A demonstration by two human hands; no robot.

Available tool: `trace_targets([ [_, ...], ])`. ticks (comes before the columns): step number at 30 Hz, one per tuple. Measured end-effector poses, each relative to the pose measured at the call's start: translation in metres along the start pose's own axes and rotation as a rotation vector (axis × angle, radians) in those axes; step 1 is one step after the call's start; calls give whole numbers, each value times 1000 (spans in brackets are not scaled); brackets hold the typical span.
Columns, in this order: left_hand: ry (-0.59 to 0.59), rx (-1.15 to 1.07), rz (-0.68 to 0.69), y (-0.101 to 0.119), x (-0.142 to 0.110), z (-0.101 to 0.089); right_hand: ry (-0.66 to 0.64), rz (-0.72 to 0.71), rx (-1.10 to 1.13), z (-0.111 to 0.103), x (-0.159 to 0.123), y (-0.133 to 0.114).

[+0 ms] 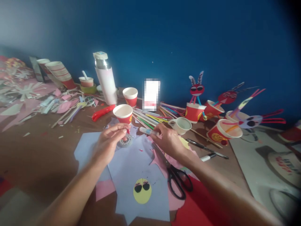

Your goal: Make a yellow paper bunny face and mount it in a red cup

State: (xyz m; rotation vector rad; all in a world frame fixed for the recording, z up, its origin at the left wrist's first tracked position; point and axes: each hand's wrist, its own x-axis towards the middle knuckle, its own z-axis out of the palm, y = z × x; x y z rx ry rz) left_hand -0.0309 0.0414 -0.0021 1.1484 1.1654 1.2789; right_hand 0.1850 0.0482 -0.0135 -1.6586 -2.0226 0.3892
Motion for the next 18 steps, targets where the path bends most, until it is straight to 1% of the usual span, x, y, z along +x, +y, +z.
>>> trace_targets([
  [2,-31,20,-47,-2,-3,4,5,-56,-56,11,5,-4],
  [4,-51,36,-94,-4,-6,8,12,-124,-91,14,6,-5],
  [7,-96,45,-166,-7,-10,13,46,-202,-102,4,-1,-3],
  [10,-171,31,-238,-10,-14,19,86,-287,-72,-11,-20,1],
  [11,-194,22,-259,-11,-15,21,109,-347,-58,-15,-27,2],
  [12,-213,13,-277,-12,-16,24,151,-442,-49,-18,-33,2],
  [15,-255,-1,-324,-14,-20,30,254,-670,-93,-21,-46,0],
  [18,-289,1,-358,-15,-23,34,294,-774,-162,-17,-50,-3],
])
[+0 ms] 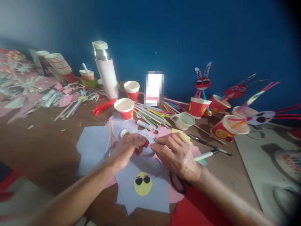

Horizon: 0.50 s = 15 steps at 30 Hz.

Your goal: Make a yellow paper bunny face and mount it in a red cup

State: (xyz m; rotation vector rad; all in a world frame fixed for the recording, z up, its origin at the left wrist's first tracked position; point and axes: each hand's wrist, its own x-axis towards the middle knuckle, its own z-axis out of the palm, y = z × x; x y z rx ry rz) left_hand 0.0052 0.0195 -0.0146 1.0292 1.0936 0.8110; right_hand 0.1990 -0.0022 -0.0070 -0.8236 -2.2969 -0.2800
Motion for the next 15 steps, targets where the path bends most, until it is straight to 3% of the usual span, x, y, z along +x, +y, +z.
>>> trace_targets([
  [10,-77,-15,-55,-1,-5,6,-62,-15,-7,10,0,0],
  [12,-94,-29,-58,0,-6,5,-37,53,47,10,1,-1],
  [15,-141,-51,-56,0,-7,5,25,269,229,8,5,-5],
])
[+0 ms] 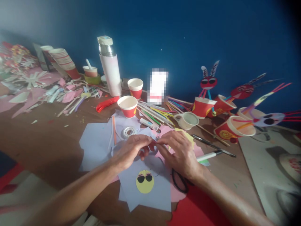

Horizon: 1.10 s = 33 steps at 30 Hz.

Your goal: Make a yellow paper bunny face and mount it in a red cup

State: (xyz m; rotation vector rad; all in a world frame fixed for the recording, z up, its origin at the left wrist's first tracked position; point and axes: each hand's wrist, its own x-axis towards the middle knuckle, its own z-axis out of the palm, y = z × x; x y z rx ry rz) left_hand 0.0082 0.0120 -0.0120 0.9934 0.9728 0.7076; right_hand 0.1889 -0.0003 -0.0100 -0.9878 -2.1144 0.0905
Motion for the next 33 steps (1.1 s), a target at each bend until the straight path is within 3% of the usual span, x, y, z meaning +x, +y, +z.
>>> trace_targets([
  [5,17,-8,58,1,-1,-3,-106,685,464,-6,7,-7],
  [8,33,59,79,2,-1,-3,-190,927,707,-9,11,-8],
  [13,68,204,114,7,-2,3,-223,955,738,-9,12,-9],
  [21,107,342,114,6,-6,3,-315,778,643,-6,6,-5],
  [25,98,425,122,9,-8,-4,-343,755,604,-10,6,-4],
  [31,168,874,344,5,-39,-14,-452,810,624,-13,5,-9],
  [33,143,972,547,-11,-56,-16,-499,815,631,-12,4,-11],
])
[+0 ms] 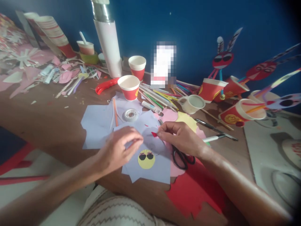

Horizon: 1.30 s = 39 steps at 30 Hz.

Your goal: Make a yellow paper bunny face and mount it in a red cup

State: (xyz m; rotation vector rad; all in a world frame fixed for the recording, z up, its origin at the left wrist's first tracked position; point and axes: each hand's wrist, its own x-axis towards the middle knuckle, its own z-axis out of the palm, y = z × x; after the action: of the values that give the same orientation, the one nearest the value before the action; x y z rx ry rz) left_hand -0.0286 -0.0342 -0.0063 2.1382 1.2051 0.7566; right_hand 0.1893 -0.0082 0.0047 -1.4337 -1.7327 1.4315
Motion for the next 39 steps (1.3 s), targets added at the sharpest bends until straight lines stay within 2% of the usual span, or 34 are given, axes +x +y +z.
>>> trace_targets([
  [1,-9,18,97,-1,-12,3,-22,4,-6,1,0,1],
  [3,-6,100,202,-5,-34,11,-65,12,-23,5,-1,1],
  [6,-36,195,271,-8,-53,19,-136,51,-49,11,-5,2],
  [9,-89,256,300,-12,-57,23,-183,87,-77,16,-12,5],
  [13,-154,294,334,-18,-54,24,-161,99,-113,21,-26,11],
  [19,-122,303,462,-24,-43,26,-46,49,-185,21,-41,13],
  [26,-246,334,583,-28,-20,20,-26,115,-83,20,-44,14],
  [31,-336,298,625,-32,-7,16,-6,92,-308,21,-44,12],
  [39,-332,277,616,-34,-7,18,-29,40,-601,32,-41,22],
])
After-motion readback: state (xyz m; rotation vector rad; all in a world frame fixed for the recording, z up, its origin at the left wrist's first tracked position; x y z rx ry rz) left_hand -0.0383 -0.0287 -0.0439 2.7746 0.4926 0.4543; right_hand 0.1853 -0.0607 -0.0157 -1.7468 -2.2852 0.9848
